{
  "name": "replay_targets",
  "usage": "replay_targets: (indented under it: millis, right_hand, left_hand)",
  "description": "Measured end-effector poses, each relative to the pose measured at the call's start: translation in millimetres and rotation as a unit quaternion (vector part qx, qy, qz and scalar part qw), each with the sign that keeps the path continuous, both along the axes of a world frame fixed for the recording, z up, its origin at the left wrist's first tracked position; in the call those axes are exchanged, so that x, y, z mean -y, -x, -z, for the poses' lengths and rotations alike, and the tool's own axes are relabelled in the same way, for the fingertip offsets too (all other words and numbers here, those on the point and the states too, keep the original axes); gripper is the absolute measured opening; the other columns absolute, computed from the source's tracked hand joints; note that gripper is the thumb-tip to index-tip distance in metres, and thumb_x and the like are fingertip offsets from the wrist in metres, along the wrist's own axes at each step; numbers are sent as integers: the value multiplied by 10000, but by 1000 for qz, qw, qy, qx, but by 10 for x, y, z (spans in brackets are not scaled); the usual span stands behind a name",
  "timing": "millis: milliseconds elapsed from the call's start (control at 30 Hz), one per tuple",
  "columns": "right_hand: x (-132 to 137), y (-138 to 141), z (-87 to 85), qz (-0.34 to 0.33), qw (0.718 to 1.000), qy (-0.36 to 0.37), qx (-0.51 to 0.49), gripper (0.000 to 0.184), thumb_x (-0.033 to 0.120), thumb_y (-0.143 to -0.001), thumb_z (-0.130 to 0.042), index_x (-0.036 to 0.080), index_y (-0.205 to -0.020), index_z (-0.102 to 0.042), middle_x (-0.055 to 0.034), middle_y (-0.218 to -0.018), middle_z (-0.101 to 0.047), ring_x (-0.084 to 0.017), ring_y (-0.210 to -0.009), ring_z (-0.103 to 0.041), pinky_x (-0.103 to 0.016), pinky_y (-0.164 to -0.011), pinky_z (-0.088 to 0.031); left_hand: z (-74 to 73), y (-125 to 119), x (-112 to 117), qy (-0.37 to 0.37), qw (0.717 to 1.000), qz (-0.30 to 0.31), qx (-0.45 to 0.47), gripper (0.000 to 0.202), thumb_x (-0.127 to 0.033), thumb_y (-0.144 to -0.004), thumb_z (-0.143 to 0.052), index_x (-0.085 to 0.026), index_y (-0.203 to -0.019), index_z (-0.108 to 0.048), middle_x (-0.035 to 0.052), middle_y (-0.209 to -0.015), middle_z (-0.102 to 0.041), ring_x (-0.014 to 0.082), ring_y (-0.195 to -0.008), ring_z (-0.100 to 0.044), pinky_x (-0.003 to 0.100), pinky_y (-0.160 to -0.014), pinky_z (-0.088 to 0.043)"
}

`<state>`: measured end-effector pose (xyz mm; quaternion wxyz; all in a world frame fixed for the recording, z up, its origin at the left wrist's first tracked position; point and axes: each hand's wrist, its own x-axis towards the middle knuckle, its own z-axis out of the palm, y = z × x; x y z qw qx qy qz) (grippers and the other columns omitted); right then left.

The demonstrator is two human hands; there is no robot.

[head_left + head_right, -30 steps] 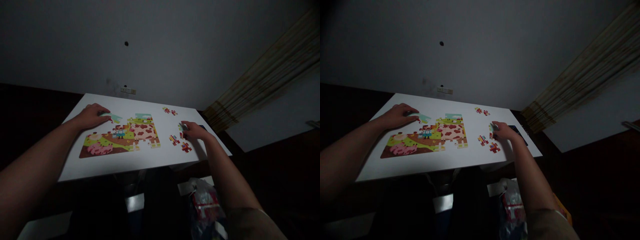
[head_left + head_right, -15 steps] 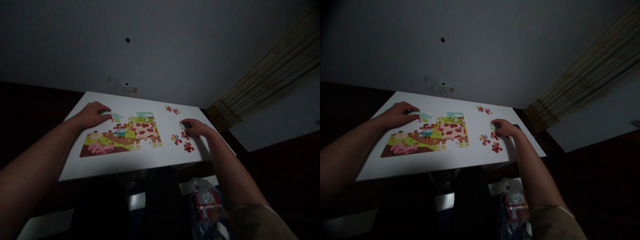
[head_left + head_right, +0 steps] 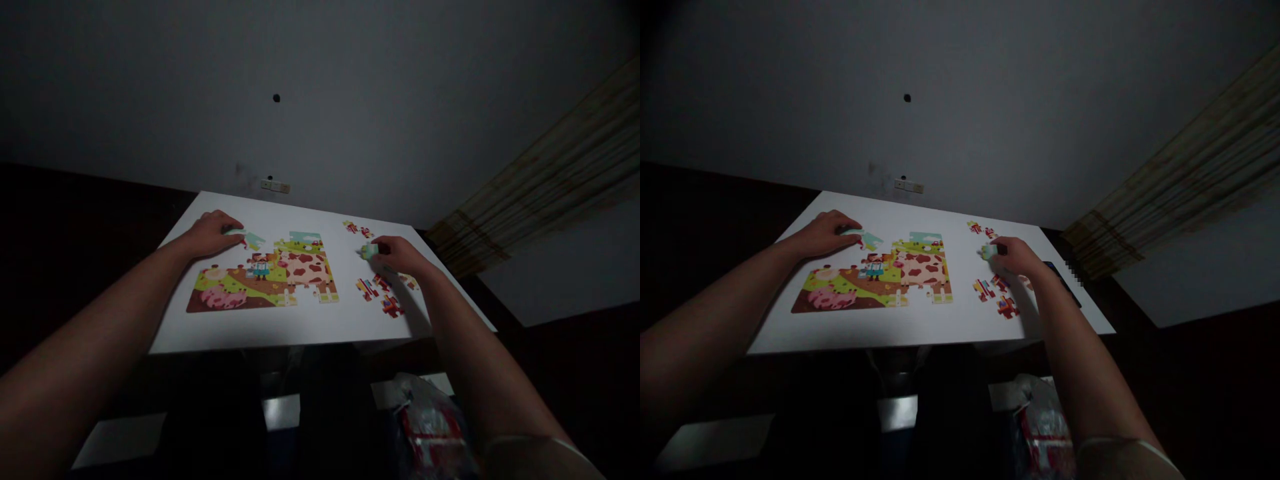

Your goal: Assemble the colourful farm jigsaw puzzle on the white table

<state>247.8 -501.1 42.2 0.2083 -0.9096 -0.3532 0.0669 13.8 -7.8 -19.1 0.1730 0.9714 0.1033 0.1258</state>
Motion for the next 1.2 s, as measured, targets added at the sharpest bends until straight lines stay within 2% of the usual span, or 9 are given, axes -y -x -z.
replay_targets:
  millis: [67, 167, 233, 333, 500, 633, 867, 1067, 1200]
  right_hand:
    - [-243, 48, -61, -19, 998, -57, -14, 253, 202, -836, -727, 252, -1084, -744, -72, -981, -766, -249, -889, -733, -353, -808, -593]
    - [-764, 195, -129, -52, 984, -137, -104, 255, 209, -883, -683, 278, -1128, -697, -76, -1058, -764, -247, -942, -733, -369, -813, -616]
    - [-1159, 296, -125, -91, 974, -149, -144, 309, 199, -877, -685, 270, -1177, -672, -78, -1074, -758, -235, -924, -727, -354, -790, -619]
    - [-1712, 400, -27, -124, 974, -133, -133, 424, 222, -858, -736, 228, -1271, -639, -66, -994, -751, -205, -858, -702, -305, -760, -589]
    - [-2271, 482, 249, -142, 980, -115, -85, 245, 275, -929, -673, 180, -1154, -703, -93, -1027, -763, -201, -888, -679, -327, -813, -568]
    - [-2348, 501, 389, -143, 983, -108, -36, 261, 297, -964, -642, 193, -1189, -726, -83, -1028, -772, -212, -900, -680, -349, -849, -553]
    - [-2259, 498, 460, -173, 977, -122, 6, 285, 295, -996, -611, 215, -1247, -718, -94, -1131, -773, -236, -987, -704, -373, -932, -542]
    - [-2247, 533, 432, -206, 974, -73, 59, 249, 258, -1004, -595, 238, -1179, -771, -108, -1252, -749, -268, -1192, -660, -415, -1115, -472]
    - [-2224, 572, 329, -221, 972, -50, 68, 248, 263, -1011, -577, 260, -1124, -799, -103, -1233, -763, -287, -1183, -670, -428, -1101, -465]
  left_hand:
    - [6, 2, 3, 6, 1000, -1, 1, 663, -704, -824, -566, -244, -1248, -783, 126, -1247, -691, 370, -1238, -585, 487, -1132, -437]
    - [-3, 15, 28, 9, 1000, 2, -2, 650, -702, -840, -565, -248, -1253, -781, 121, -1255, -688, 369, -1242, -580, 491, -1129, -435]
    - [-23, 36, 64, 11, 1000, -5, -2, 664, -722, -865, -544, -258, -1283, -769, 121, -1269, -676, 374, -1245, -572, 501, -1119, -435]
    - [-66, 81, 130, 15, 1000, -9, -3, 727, -775, -868, -549, -315, -1409, -706, 120, -1312, -634, 381, -1255, -558, 522, -1111, -430]
    - [-90, 130, 183, 1, 1000, 13, -14, 648, -745, -856, -617, -372, -1372, -740, 121, -1335, -598, 386, -1241, -551, 538, -1106, -424]
    - [-65, 120, 180, 5, 1000, -2, -7, 593, -699, -880, -611, -333, -1318, -773, 142, -1341, -599, 400, -1252, -547, 564, -1103, -428]
    - [-47, 92, 181, 1, 999, -39, -5, 546, -655, -898, -602, -296, -1272, -776, 148, -1345, -589, 409, -1292, -534, 576, -1106, -434]
    - [-32, 82, 146, -4, 999, -45, -3, 554, -633, -887, -600, -294, -1298, -752, 141, -1324, -610, 407, -1291, -539, 563, -1119, -433]
    - [-28, 80, 125, -2, 999, -40, -5, 594, -648, -883, -582, -275, -1313, -750, 151, -1321, -606, 405, -1277, -543, 564, -1108, -438]
